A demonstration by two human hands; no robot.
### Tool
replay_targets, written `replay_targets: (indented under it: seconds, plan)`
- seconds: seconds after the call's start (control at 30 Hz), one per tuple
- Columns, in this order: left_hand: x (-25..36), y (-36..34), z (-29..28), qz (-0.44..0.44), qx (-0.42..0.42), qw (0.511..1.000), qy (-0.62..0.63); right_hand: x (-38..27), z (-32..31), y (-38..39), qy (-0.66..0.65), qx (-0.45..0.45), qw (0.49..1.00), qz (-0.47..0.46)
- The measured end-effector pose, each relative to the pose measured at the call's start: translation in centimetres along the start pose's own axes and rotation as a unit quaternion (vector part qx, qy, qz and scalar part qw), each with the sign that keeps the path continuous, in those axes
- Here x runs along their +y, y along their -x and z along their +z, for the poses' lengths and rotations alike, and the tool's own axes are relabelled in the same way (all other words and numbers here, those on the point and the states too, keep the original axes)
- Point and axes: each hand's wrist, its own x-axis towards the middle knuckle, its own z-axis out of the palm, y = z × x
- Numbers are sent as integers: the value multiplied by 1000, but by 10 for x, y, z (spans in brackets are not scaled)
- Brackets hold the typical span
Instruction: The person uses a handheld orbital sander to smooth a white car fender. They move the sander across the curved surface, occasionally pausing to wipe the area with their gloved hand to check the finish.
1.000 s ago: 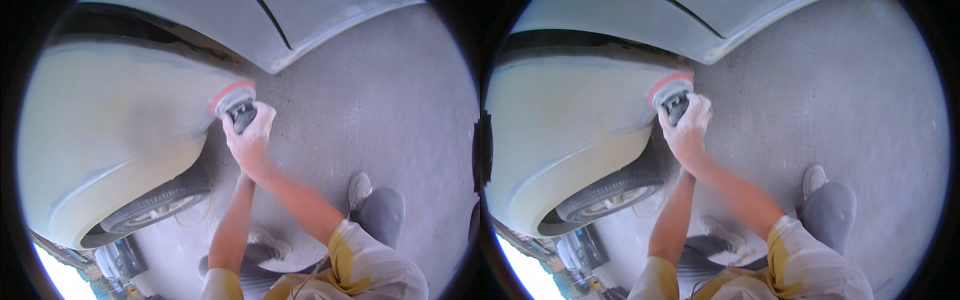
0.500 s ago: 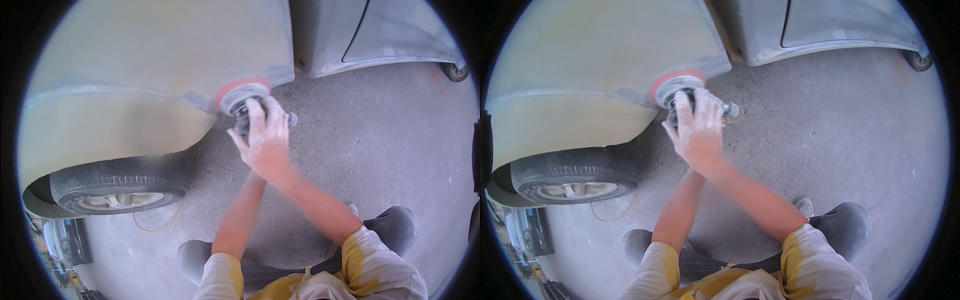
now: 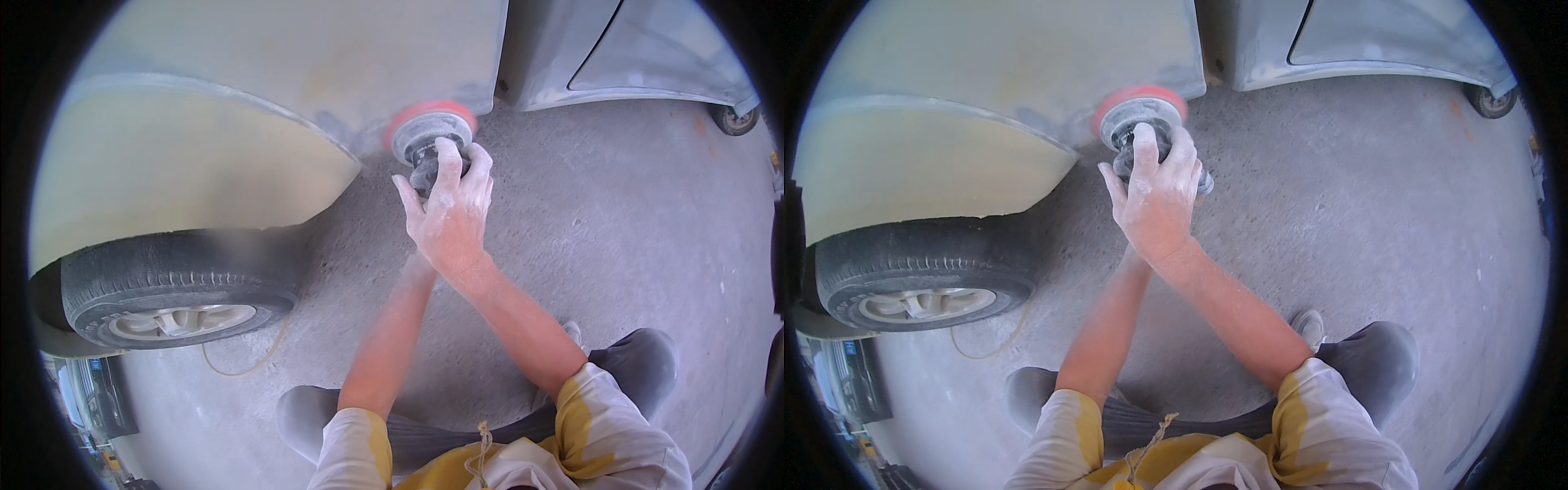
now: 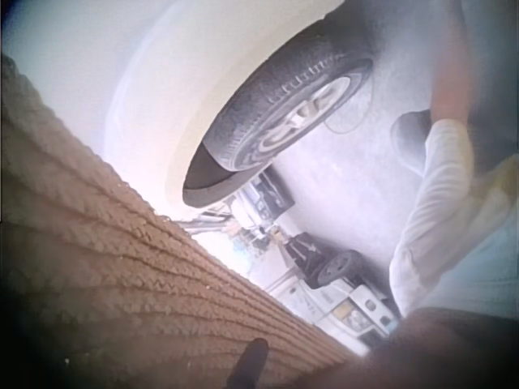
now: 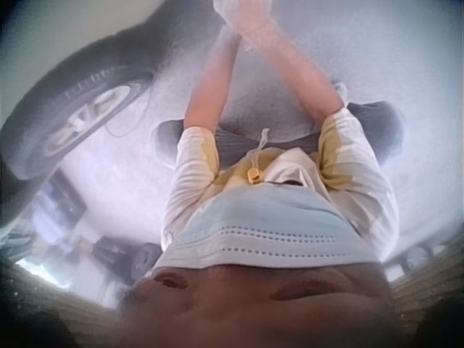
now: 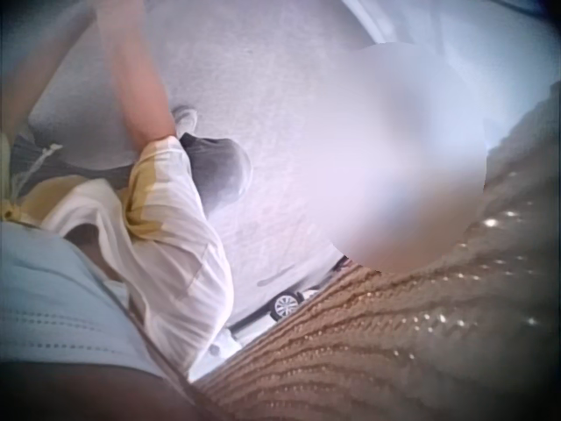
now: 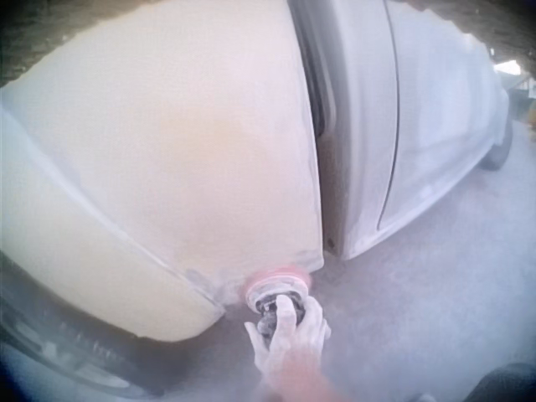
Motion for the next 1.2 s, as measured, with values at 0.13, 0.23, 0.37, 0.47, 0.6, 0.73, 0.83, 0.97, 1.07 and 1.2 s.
replay_targets:
  seconds: [0.13, 0.23, 0.37, 0.47, 0.6, 0.73, 0.83, 0.97, 1.07, 1.2]
  plan:
    - [-3, 4, -4, 0, -2, 1000, 11, -9, 2, 8, -20, -25, 999, -21]
    - [-8, 7, -7, -1, -1, 1000, 14, -14, 6, 12, -3, -31, 1000, -1]
    - [-13, 9, -9, 0, 3, 1000, 20, -14, 9, 14, -6, -12, 1000, 7]
    - [-15, 8, -7, -1, 4, 1000, 24, -14, 10, 14, -16, -19, 1000, -5]
    - [-16, 7, -7, 1, 8, 1000, 28, -15, 12, 18, 8, -24, 1000, -3]
    - [-17, -3, -10, 10, 2, 999, 33, -6, 17, 14, -24, 26, 999, 16]
    - [-20, -11, -14, 11, -5, 999, 49, 8, 25, 7, -85, 70, 994, 11]
    - [-28, -12, -20, 8, 3, 997, 78, 19, 40, 15, -131, 97, 986, -45]
    - [-40, -7, -23, -8, 21, 992, 127, 20, 57, 31, -156, 97, 983, -30]
    - [-56, -2, -27, -53, 48, 962, 263, 25, 80, 50, -201, 81, 976, 22]
